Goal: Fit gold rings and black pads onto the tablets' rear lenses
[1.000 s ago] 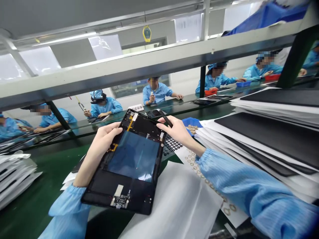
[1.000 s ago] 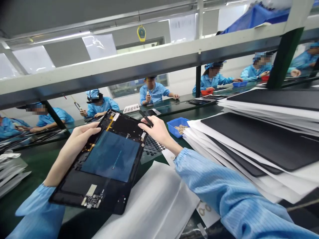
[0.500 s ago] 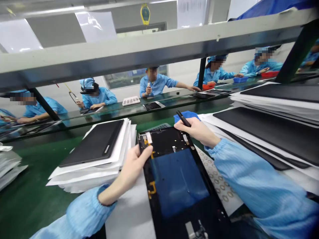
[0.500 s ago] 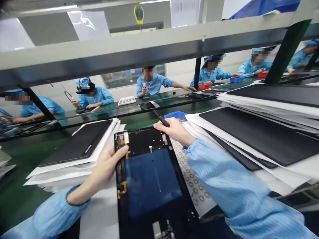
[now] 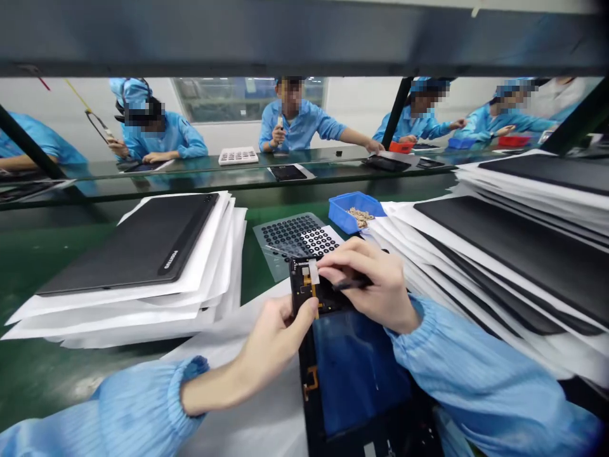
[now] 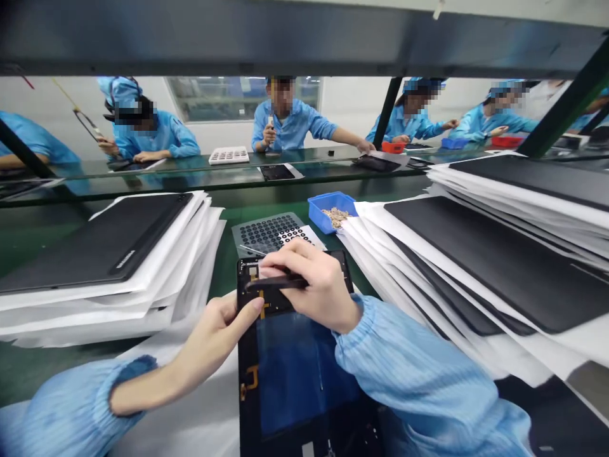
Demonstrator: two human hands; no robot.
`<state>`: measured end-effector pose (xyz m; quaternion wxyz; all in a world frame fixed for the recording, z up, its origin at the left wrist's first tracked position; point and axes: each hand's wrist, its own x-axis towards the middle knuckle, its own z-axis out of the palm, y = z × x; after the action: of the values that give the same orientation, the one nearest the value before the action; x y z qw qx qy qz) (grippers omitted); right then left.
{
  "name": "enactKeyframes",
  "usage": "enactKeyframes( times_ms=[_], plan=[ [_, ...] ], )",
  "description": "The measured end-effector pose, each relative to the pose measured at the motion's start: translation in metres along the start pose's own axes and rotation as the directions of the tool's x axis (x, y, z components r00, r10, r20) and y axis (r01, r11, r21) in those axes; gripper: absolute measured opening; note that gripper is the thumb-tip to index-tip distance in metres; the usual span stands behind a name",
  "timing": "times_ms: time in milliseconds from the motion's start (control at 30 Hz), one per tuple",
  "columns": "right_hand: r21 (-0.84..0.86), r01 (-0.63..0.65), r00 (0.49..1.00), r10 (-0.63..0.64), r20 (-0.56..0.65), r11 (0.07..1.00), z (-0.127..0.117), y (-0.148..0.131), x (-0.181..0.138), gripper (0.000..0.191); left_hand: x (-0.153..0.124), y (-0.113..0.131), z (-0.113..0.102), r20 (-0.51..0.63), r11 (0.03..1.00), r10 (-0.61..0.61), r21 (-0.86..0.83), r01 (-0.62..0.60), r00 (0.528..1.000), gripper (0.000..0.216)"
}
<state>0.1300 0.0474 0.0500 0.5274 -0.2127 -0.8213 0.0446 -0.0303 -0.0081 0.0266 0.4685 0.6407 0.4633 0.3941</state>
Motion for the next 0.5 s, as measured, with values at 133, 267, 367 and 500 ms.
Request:
enactKeyframes(
  times_ms=[133, 267, 367, 500],
  plan=[
    [0.004, 0.003, 0.998, -0.003, 0.065, 1.000, 0.0022, -0.0014, -0.0020, 0.015, 0.0008, -0.0016, 0.0005, 0.031, 0.998, 0.016, 0.068, -0.018, 0.999, 0.035],
    [-0.018, -0.015, 0.992, 0.017, 0.129, 1.000, 0.0027, -0.0006, -0.0026, 0.018, 0.0014, -0.0026, 0.0005, 0.056, 0.995, 0.025, 0.093, -0.031, 0.998, 0.034],
    [-0.031, -0.023, 0.988, 0.028, 0.153, 0.999, 0.0028, -0.0007, -0.0027, 0.019, 0.0021, -0.0026, 0.0003, 0.051, 0.994, 0.031, 0.104, -0.036, 0.998, 0.033],
    [-0.041, -0.019, 0.988, 0.025, 0.151, 0.999, 0.0030, -0.0015, -0.0016, 0.019, 0.0021, -0.0016, 0.0003, 0.052, 0.993, 0.031, 0.115, -0.036, 0.998, 0.034]
  ],
)
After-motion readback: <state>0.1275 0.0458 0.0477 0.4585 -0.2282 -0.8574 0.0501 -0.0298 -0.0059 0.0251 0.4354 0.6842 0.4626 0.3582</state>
